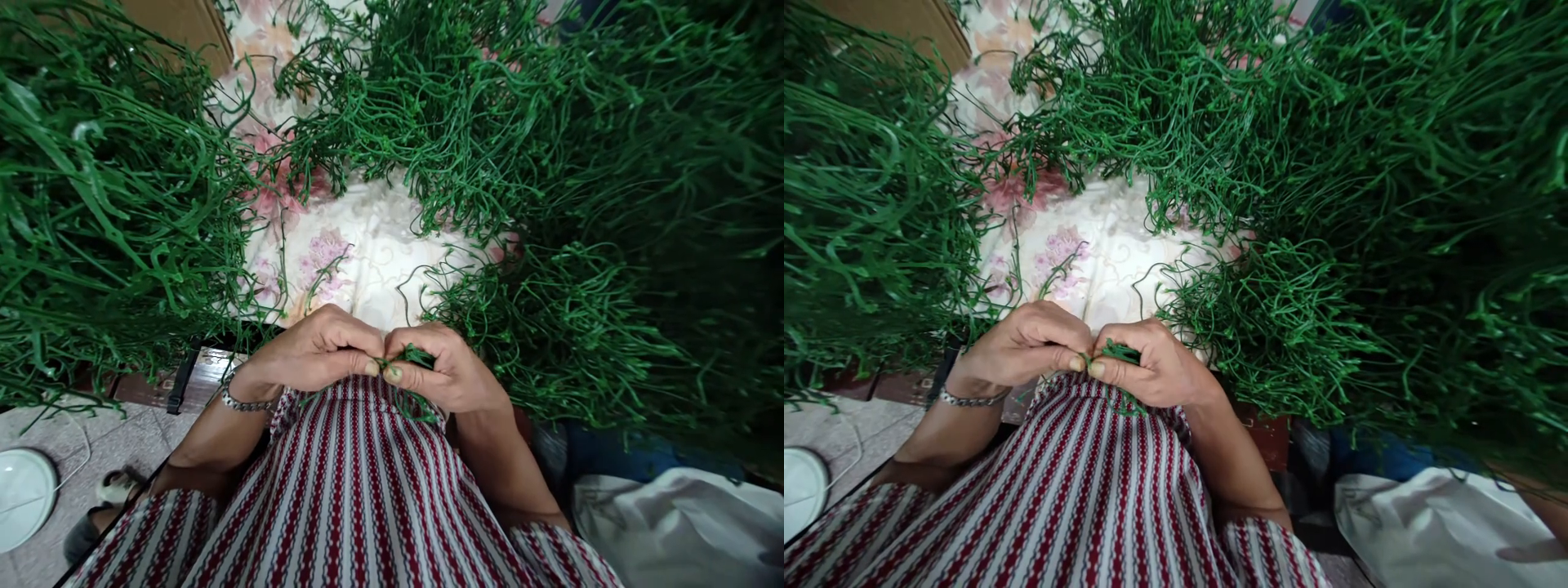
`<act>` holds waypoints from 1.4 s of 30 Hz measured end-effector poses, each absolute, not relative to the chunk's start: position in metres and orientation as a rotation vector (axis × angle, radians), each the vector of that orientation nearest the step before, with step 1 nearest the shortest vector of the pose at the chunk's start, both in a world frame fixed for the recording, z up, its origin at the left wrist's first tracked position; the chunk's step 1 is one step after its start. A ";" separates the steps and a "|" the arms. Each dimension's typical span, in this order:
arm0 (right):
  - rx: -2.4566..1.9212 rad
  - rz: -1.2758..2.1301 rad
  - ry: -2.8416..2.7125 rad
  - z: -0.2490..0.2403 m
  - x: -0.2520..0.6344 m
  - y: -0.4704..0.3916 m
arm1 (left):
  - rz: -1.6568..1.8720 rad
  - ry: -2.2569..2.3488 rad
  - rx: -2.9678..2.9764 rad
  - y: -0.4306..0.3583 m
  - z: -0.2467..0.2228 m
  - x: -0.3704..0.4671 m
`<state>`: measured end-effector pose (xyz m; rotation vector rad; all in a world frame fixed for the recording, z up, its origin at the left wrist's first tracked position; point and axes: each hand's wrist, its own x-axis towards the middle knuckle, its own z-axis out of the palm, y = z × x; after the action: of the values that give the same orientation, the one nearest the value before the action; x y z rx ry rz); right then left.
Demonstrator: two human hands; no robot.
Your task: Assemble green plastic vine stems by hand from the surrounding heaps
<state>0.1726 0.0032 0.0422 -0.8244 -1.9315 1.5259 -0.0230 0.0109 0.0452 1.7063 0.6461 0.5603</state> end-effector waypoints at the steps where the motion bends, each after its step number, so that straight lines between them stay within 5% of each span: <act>1: -0.782 1.572 -1.881 0.042 0.172 0.003 | 0.578 0.615 1.614 0.011 0.045 -0.023; 8: -0.537 1.909 -1.460 0.042 0.168 -0.004 | 0.768 0.500 1.113 0.011 0.032 -0.019; 16: -0.965 1.294 -1.583 0.050 0.173 0.007 | 0.888 0.888 1.119 0.011 0.034 -0.012; 42: -1.243 0.931 -1.876 0.036 0.151 -0.007 | 1.329 1.132 1.679 -0.002 0.036 0.003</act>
<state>0.1507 -0.0069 0.0364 -1.2429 -1.8757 0.9307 0.0027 -0.0025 0.0362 1.6787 1.1323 1.3294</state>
